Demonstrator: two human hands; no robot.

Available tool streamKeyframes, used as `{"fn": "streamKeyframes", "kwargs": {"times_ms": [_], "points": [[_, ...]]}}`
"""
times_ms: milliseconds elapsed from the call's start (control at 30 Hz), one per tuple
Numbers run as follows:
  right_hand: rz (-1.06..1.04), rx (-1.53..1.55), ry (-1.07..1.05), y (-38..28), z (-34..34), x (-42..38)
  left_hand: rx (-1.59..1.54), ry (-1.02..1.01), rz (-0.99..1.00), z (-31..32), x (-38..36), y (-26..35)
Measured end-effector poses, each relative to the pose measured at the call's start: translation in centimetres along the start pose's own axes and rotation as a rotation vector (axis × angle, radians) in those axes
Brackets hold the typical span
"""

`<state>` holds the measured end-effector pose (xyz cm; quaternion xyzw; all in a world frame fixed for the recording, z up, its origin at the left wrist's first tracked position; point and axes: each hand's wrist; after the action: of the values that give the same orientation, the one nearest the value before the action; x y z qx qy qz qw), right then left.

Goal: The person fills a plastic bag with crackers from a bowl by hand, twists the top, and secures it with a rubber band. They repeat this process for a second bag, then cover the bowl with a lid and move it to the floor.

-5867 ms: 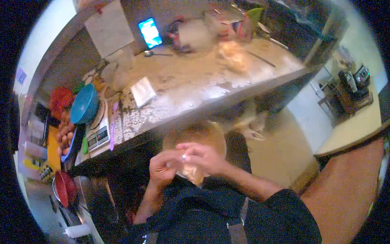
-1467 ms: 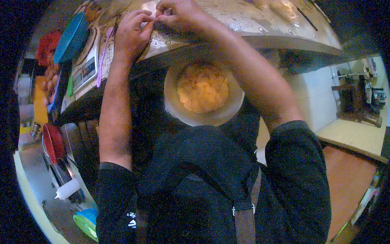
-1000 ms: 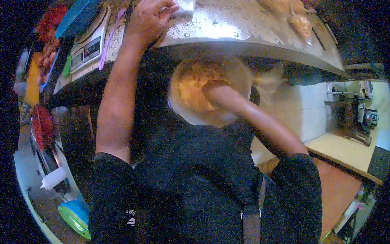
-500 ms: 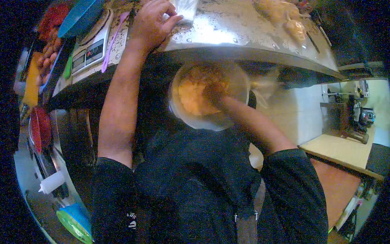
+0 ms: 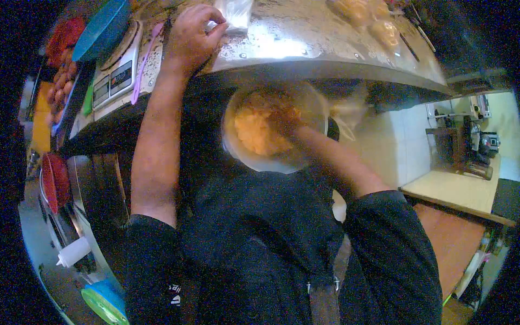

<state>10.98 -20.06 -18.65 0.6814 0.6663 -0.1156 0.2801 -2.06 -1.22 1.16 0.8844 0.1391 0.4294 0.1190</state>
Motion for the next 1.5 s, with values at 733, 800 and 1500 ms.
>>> {"fn": "streamKeyframes", "kwargs": {"times_ms": [733,800,1500], "points": [[0.047,0.652,-0.103,3.1,-3.0,-6.9,0.143,-0.032,0.096,0.9,-0.1,-1.3],[-0.14,0.644,-0.015,3.1,-1.3,-6.4,0.117,-0.07,0.063,0.7,0.0,-0.6],[-0.911,1.47,1.08,5.5,-22.8,-21.0,-0.032,-0.018,0.095,0.7,0.3,-0.5]]}}
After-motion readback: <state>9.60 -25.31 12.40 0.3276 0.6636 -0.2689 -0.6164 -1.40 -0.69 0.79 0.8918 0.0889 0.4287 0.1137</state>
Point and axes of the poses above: each hand's wrist, its own x-axis towards the middle knuckle, its own z-axis out of the palm, y = z × x, and after that the axes turned 3 degrees about z, right-handed
